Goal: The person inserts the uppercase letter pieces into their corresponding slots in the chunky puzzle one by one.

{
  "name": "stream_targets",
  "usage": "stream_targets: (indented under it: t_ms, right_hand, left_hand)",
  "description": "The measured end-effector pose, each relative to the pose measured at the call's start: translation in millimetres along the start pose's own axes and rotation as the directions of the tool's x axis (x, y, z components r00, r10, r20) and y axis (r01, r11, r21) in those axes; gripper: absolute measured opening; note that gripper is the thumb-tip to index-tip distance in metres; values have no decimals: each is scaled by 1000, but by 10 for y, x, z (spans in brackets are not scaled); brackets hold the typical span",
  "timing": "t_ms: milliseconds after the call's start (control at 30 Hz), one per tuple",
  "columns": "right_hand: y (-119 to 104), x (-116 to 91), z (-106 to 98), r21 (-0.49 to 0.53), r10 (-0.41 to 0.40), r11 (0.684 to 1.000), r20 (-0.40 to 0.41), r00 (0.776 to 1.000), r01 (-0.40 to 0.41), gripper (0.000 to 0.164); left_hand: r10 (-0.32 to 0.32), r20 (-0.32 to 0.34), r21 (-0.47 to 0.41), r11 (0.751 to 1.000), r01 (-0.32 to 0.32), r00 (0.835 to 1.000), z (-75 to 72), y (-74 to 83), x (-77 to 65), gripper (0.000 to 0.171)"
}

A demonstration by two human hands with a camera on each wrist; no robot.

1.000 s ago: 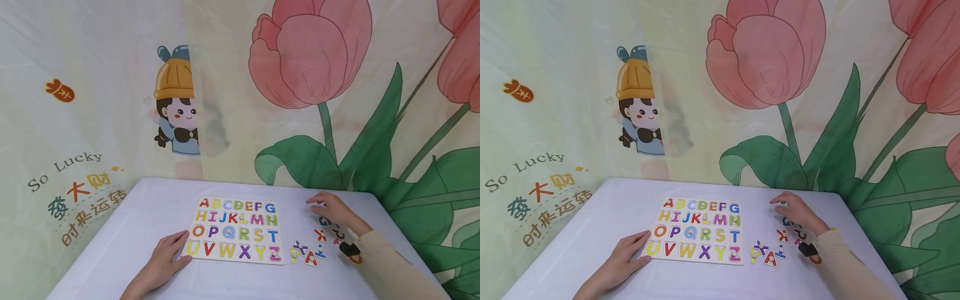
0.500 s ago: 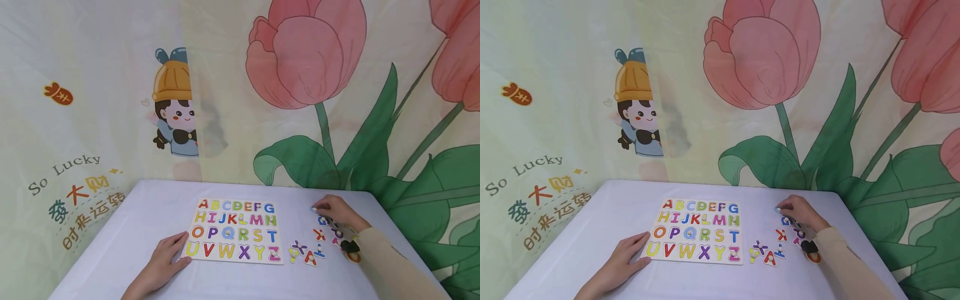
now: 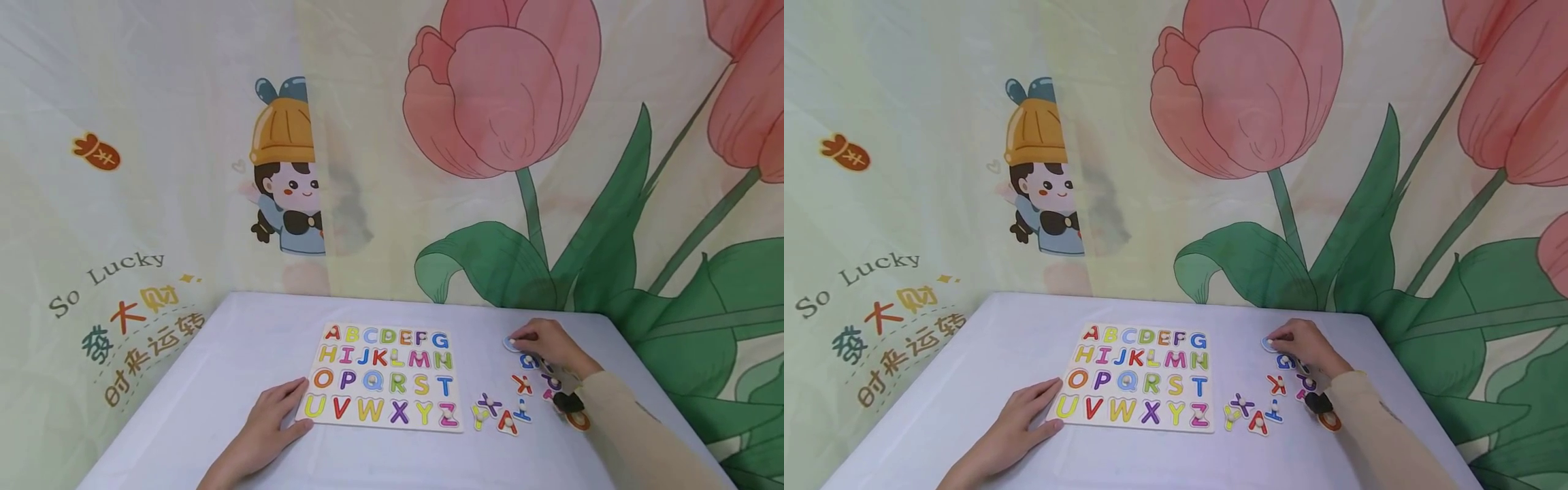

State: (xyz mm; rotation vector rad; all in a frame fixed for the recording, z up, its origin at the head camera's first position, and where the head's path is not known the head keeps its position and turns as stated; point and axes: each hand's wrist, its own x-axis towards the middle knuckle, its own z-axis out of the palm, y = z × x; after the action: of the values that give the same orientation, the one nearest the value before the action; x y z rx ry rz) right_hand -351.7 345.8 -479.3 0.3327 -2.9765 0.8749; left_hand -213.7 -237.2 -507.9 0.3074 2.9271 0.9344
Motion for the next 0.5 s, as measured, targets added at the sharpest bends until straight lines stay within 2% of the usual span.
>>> stream_targets:
  t_ms: [167, 300, 500]
  right_hand:
    - [-238, 29, 82, -10, -43, 999, -30, 999, 43, 15]
    - [-566, 48, 224, 5, -65, 998, -61, 996, 66, 13]
    - [-1103, 134, 487, 37, -52, 998, -69, 996, 55, 13]
  left_hand:
    - [7, -4, 3, 1000, -7, 1000, -12, 13, 6, 79]
    - [0, 0, -1, 1000, 0, 1000, -15, 27, 4, 80]
    - [-10, 1, -4, 1000, 10, 1000, -7, 24, -2, 80]
